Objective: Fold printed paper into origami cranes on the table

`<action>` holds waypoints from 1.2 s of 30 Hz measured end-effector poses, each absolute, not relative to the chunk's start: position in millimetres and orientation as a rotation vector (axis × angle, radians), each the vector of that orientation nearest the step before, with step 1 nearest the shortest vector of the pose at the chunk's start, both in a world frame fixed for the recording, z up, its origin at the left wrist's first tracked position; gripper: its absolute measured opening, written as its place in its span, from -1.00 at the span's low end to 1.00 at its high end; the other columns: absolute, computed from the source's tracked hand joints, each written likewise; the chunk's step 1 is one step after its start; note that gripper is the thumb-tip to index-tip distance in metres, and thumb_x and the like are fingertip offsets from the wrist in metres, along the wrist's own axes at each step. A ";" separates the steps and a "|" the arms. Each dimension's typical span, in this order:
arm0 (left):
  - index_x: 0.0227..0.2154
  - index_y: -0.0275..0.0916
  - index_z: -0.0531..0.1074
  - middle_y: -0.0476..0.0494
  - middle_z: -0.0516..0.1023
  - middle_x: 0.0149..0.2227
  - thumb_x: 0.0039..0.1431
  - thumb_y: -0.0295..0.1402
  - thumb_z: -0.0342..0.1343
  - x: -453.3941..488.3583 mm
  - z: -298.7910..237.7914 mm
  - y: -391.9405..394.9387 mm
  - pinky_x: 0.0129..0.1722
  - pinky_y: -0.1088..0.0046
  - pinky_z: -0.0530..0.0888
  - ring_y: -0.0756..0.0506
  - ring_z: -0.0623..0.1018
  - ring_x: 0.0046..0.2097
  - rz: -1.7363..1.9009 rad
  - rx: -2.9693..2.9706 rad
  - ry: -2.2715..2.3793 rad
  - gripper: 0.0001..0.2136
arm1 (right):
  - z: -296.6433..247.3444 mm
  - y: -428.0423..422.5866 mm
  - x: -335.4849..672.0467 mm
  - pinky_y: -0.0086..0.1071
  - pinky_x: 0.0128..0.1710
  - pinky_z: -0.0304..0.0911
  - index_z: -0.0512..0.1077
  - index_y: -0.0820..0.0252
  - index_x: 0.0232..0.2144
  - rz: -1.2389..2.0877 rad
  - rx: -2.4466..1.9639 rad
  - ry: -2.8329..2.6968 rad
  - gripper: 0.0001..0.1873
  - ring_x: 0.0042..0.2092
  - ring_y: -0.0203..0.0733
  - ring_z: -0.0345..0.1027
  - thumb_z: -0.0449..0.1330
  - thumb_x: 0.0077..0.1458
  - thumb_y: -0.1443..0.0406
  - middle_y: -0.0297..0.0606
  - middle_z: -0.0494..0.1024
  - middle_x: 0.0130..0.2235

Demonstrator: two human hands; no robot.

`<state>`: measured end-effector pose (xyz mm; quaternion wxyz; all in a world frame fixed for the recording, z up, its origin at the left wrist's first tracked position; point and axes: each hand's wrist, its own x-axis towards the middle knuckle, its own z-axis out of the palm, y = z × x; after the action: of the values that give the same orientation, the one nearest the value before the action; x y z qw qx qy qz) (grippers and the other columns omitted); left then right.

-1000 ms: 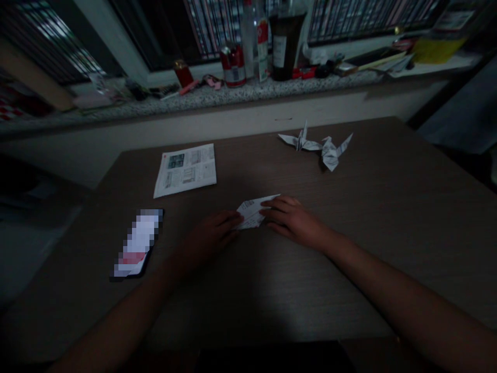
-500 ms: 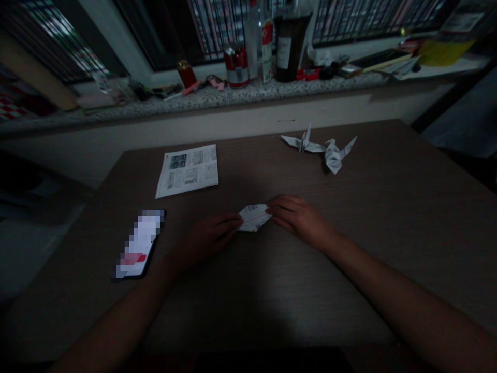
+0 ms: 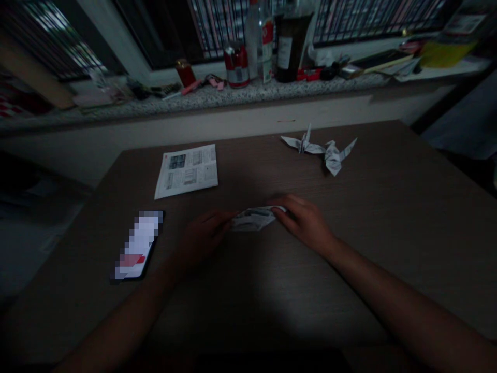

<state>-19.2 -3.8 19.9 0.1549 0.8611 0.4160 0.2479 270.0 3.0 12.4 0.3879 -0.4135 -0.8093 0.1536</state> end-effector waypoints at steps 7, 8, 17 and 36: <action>0.07 -0.19 0.50 -0.09 0.55 -0.14 0.35 -0.43 0.14 -15.5 16.7 2.7 -0.11 0.35 0.54 -0.10 0.58 -0.15 0.698 2.206 1.416 -0.74 | 10.4 4.7 268.9 0.05 0.15 0.35 0.44 0.09 0.12 0.196 -1.030 -2.116 -0.68 0.16 0.07 0.42 0.20 0.33 0.31 -0.04 0.55 0.10; 0.09 -0.19 0.48 -0.08 0.56 -0.15 0.35 -0.43 0.14 -16.0 15.6 3.0 -0.12 0.34 0.54 -0.10 0.57 -0.16 0.677 2.194 1.438 -0.72 | 9.0 4.5 268.9 0.05 0.16 0.34 0.43 0.10 0.13 0.204 -1.019 -2.149 -0.67 0.17 0.07 0.41 0.19 0.34 0.32 -0.04 0.55 0.12; 0.23 -0.18 0.36 -0.18 0.52 -0.04 0.38 -0.33 0.10 -14.9 2.6 -0.5 -0.06 0.25 0.53 -0.16 0.54 -0.09 0.525 2.328 1.496 -0.61 | -6.1 -2.8 255.4 0.00 0.21 0.35 0.36 0.12 0.26 0.415 -0.911 -2.436 -0.57 0.23 0.03 0.38 0.10 0.40 0.29 -0.06 0.51 0.20; 0.21 -0.14 0.37 -0.25 0.40 0.15 0.33 -0.12 0.18 -6.4 2.5 -8.6 0.20 0.00 0.35 -0.31 0.39 0.18 0.467 2.528 1.297 -0.54 | -12.4 -0.8 251.3 0.14 0.24 0.29 0.35 0.12 0.29 0.354 -1.053 -2.487 -0.49 0.24 0.17 0.35 0.15 0.36 0.15 0.02 0.45 0.23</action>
<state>-6.4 -8.6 2.5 0.1307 0.8705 0.4465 0.1609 251.3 -0.8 -12.4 0.2074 -0.3784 -0.8931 0.1272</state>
